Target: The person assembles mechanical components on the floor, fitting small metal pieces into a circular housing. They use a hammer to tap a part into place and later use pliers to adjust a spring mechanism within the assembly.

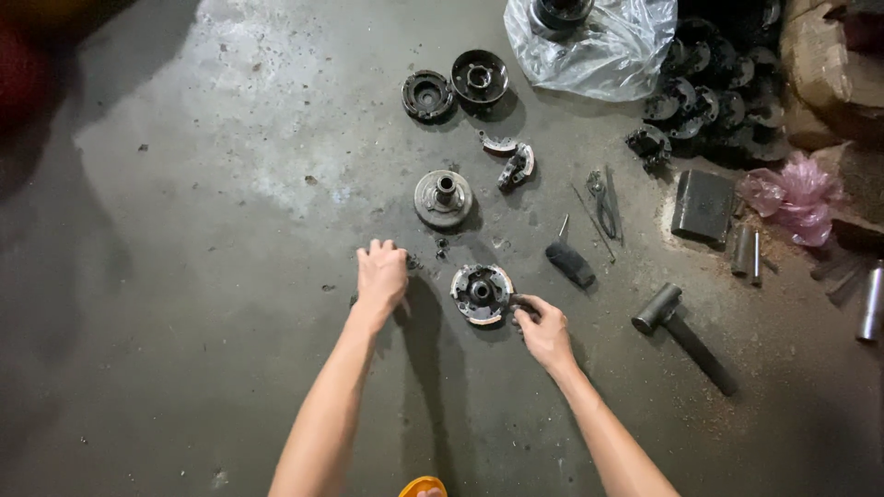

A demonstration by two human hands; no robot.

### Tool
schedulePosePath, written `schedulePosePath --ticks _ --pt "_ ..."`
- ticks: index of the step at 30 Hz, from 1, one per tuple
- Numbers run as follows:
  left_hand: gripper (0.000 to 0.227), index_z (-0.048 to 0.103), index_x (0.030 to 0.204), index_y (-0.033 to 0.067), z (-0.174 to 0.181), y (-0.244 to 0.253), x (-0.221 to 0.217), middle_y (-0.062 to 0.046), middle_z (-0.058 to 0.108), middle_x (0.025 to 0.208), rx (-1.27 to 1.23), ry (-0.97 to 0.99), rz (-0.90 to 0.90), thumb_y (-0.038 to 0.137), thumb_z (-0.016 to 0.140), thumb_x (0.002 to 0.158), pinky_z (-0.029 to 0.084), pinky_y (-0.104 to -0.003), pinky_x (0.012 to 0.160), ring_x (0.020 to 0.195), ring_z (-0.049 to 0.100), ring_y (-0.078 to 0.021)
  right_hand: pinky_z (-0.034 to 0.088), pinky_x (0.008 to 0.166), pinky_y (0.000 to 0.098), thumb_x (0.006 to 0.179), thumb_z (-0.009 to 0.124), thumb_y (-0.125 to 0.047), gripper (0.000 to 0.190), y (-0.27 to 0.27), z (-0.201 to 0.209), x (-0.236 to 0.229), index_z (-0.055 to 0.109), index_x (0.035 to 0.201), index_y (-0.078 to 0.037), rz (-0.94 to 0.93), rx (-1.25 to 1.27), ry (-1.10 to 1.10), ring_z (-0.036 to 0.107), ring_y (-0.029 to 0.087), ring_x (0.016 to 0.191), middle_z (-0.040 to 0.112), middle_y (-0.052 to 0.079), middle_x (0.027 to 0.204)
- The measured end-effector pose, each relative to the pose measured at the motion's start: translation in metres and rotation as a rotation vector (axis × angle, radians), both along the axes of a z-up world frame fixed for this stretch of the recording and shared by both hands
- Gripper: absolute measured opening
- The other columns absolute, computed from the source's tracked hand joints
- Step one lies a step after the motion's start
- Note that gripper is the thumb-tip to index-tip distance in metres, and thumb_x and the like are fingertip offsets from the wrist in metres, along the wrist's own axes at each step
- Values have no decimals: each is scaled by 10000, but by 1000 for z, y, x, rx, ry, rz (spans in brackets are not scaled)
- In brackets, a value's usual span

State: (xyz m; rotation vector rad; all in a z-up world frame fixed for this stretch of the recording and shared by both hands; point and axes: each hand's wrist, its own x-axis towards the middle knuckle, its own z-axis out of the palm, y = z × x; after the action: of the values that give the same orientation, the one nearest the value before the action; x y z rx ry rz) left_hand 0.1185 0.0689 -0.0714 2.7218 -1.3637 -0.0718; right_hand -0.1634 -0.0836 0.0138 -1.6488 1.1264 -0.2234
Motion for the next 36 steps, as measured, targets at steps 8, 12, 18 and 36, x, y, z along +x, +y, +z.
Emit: schedulePosePath --ticks 8,12,18,36 --pt "142 755 851 204 20 -15 -17 -47 648 841 -71 -95 -28 155 621 858 487 -453 754 873 630 -275 636 695 400 901 664 -36 306 -13 -14 -9 754 1193 -5 -25 -7 -12 772 324 870 758 274 1051" --pt "115 702 906 154 20 -16 -16 -61 640 881 -56 -101 -24 123 597 872 508 -439 771 896 649 -277 641 721 406 896 672 -34 278 -15 -22 -4 769 1156 -16 -37 -38 -35 774 316 875 771 246 1036" --pt "86 680 912 94 5 -23 -38 -144 673 843 -528 535 135 69 708 834 551 -503 796 863 698 -377 646 757 378 912 707 -74 252 4 -3 26 769 1154 -44 -58 20 -181 761 261 866 770 226 1032" --pt "205 785 900 180 66 -17 3 -75 738 878 -88 284 -19 89 611 839 615 -448 771 880 723 -334 592 495 318 825 811 7 121 -31 -14 33 753 925 45 -158 -46 -232 684 184 555 730 191 723"
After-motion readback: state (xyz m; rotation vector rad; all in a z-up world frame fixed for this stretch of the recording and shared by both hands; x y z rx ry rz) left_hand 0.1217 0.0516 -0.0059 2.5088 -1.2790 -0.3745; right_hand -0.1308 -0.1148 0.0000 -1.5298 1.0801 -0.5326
